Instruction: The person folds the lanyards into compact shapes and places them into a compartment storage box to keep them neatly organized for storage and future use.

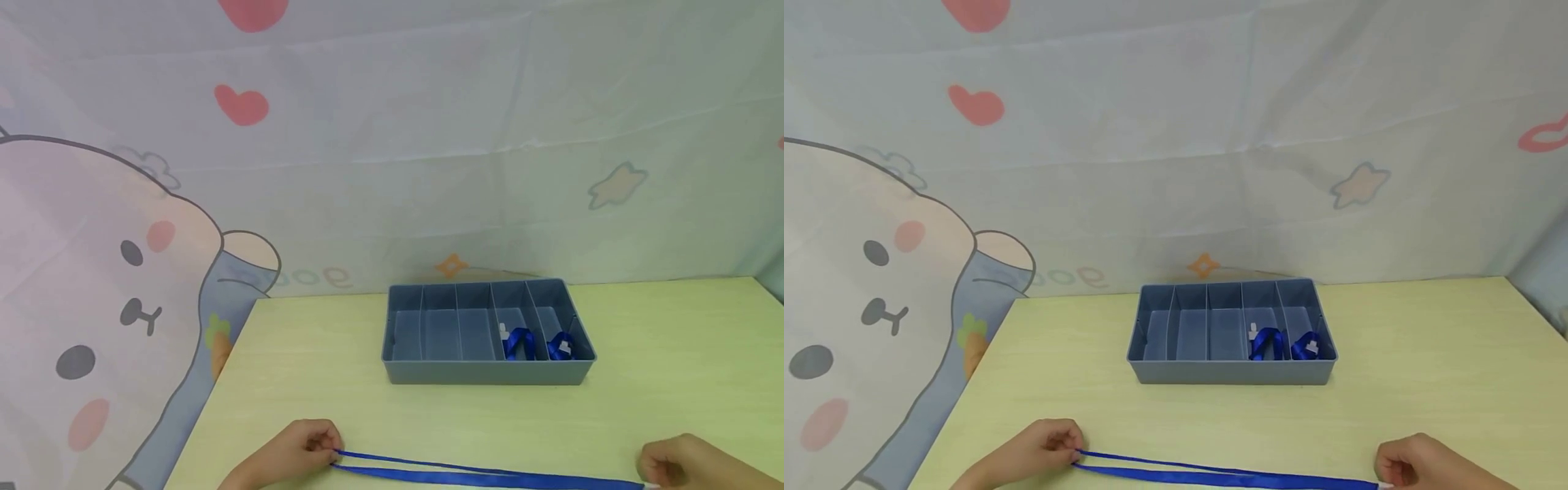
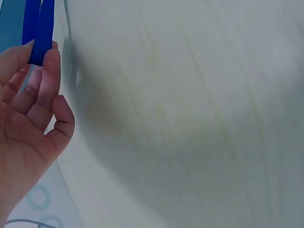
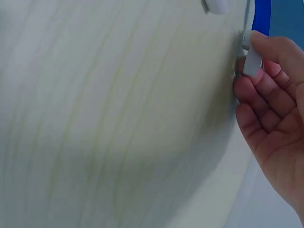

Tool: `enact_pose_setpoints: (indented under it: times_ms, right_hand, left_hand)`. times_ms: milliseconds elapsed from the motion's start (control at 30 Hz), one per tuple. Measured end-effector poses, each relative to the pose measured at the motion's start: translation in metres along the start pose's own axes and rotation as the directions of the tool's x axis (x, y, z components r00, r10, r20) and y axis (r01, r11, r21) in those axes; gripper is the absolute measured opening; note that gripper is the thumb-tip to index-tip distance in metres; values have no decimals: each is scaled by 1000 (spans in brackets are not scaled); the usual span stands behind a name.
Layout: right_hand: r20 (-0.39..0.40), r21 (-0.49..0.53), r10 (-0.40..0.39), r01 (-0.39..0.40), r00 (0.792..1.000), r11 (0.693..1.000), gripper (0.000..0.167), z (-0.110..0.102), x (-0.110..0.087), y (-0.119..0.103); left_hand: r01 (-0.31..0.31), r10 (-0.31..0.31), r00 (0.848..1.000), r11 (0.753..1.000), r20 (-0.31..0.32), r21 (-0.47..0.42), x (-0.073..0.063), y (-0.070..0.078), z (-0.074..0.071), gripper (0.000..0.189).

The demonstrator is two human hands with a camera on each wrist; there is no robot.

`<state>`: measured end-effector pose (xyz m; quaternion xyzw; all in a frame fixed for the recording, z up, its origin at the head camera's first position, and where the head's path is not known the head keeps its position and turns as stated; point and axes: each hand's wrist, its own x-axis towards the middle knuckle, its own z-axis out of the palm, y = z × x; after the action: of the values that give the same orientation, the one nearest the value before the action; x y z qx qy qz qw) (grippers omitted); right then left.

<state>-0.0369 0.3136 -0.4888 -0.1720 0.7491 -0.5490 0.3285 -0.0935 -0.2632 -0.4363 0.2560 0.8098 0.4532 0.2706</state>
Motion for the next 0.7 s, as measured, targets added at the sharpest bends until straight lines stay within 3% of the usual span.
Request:
enact_pose_setpoints:
  times_ms: [100,267,367,433,533,700]
  right_hand:
    - [-51,-112,15,-21,999,994,13,-1,-3,-5]
    - [-102,-117,42,-54,994,992,15,-9,-4,-14]
    - [-91,-91,-66,58,994,994,8,-17,-3,-16]
    - [-86,-74,-162,156,983,985,3,-22,-2,-16]
    - [-80,-46,-276,273,958,961,13,-29,-2,-16]
    - [-98,-14,-261,261,960,965,17,-37,-2,-19]
  left_hand:
    - [19,-20,1000,998,-12,-54,-2,-2,-3,9]
    - [97,-112,992,973,-58,-211,-5,2,-9,23]
    - [114,-147,984,952,-98,-283,-5,6,-13,29]
    - [107,-150,980,953,-134,-283,-3,8,-14,31]
    - [97,-151,966,964,-209,-248,1,11,-15,28]
    - [75,-148,935,971,-323,-227,8,11,-15,24]
